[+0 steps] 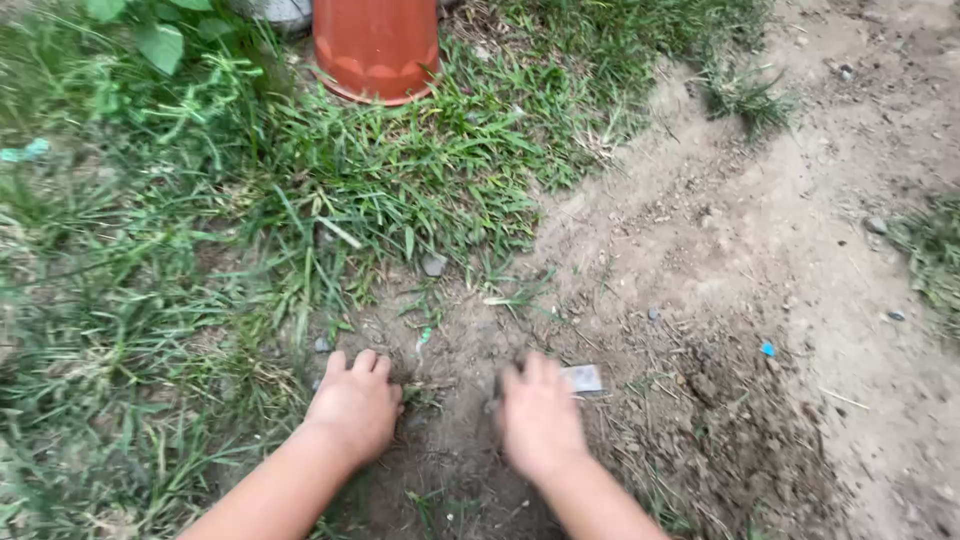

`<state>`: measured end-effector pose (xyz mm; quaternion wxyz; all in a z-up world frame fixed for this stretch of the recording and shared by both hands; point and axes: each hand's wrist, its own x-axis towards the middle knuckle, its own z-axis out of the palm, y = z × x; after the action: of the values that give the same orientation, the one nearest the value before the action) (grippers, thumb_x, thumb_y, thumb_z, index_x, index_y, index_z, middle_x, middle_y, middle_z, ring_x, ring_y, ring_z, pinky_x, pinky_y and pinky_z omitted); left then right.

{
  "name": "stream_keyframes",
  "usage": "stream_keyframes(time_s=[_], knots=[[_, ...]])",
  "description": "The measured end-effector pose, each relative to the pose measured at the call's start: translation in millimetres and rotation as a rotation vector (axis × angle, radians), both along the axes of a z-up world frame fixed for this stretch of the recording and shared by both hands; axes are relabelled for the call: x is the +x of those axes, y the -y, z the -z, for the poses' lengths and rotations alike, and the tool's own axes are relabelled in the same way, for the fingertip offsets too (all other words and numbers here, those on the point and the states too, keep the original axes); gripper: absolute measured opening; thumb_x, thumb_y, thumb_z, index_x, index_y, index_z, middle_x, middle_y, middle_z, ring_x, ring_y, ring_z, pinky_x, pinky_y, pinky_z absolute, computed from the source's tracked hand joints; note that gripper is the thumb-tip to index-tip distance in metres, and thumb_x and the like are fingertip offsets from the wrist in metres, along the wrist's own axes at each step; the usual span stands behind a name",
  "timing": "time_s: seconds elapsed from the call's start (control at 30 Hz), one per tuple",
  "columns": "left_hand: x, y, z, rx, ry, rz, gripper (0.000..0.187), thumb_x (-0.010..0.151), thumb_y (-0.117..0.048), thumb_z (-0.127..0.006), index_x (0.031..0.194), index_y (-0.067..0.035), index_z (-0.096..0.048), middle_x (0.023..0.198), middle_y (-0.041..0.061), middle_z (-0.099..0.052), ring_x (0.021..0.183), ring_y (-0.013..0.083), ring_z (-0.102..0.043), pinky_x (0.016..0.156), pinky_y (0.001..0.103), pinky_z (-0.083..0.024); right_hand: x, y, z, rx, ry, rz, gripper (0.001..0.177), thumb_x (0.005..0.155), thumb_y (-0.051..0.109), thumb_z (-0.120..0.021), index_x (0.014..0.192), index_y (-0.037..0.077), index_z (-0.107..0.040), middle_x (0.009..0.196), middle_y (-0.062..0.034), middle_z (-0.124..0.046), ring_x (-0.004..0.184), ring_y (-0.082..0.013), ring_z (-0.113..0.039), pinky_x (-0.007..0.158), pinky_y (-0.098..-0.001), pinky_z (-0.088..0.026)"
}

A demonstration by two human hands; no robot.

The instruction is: Plant a bunch of grass into a small hole in the ground.

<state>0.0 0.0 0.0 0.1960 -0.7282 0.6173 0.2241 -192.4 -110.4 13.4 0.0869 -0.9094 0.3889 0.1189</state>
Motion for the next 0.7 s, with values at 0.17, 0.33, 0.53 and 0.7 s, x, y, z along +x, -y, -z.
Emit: stream_keyframes(time_s=[0.17, 0.33, 0.53, 0.7], knots=[[-1.1, -25.5, -10.9, -0.091, -0.127, -0.219, 0.036, 0.102, -0.036, -0.045, 0.115, -0.013, -0.069, 0.129, 0.009, -0.062, 0.134, 0.0334, -0.047, 0.112, 0.063, -0.031, 47.2, -32.6, 41.6, 0.155, 0.474, -0.239, 0.065, 0.077, 0.021, -0.077, 0.133, -0.003, -0.056, 0.135, -0.0242, -0.051, 0.13, -0.0425, -0.046, 0.108, -0.0523, -0.039], [13.1, -57.3, 2.7, -0.195, -0.414, -0.493, 0.04, 0.102, -0.04, -0.044, 0.126, -0.017, -0.066, 0.14, 0.0, -0.064, 0.143, 0.0211, -0.05, 0.125, 0.048, -0.032, 75.4, -33.5, 156.1, 0.165, 0.869, -0.341, 0.032, 0.085, 0.008, -0.066, 0.117, 0.004, -0.067, 0.126, -0.0161, -0.067, 0.127, -0.0352, -0.059, 0.107, -0.0419, -0.05], [34.0, -52.7, -23.8, -0.122, -0.281, -0.337, 0.15, 0.063, -0.059, -0.091, 0.164, -0.007, 0.008, 0.17, 0.015, 0.005, 0.158, 0.0293, 0.005, 0.126, 0.041, -0.005, 109.9, -37.9, 156.6, 0.975, 1.29, 0.849, 0.04, 0.107, 0.038, -0.061, 0.084, 0.006, -0.055, 0.073, -0.0021, -0.055, 0.067, -0.0142, -0.051, 0.065, -0.0301, -0.044], [42.8, -36.0, 12.2, -0.213, -0.23, -0.122, 0.132, 0.074, -0.081, -0.068, 0.158, -0.002, -0.004, 0.169, 0.015, -0.002, 0.157, 0.0286, 0.003, 0.126, 0.047, 0.0, 107.1, -34.0, 157.8, 0.927, 1.284, 0.675, 0.036, 0.099, 0.04, -0.059, 0.079, 0.01, -0.055, 0.069, 0.0025, -0.057, 0.064, -0.0105, -0.055, 0.061, -0.0273, -0.044]])
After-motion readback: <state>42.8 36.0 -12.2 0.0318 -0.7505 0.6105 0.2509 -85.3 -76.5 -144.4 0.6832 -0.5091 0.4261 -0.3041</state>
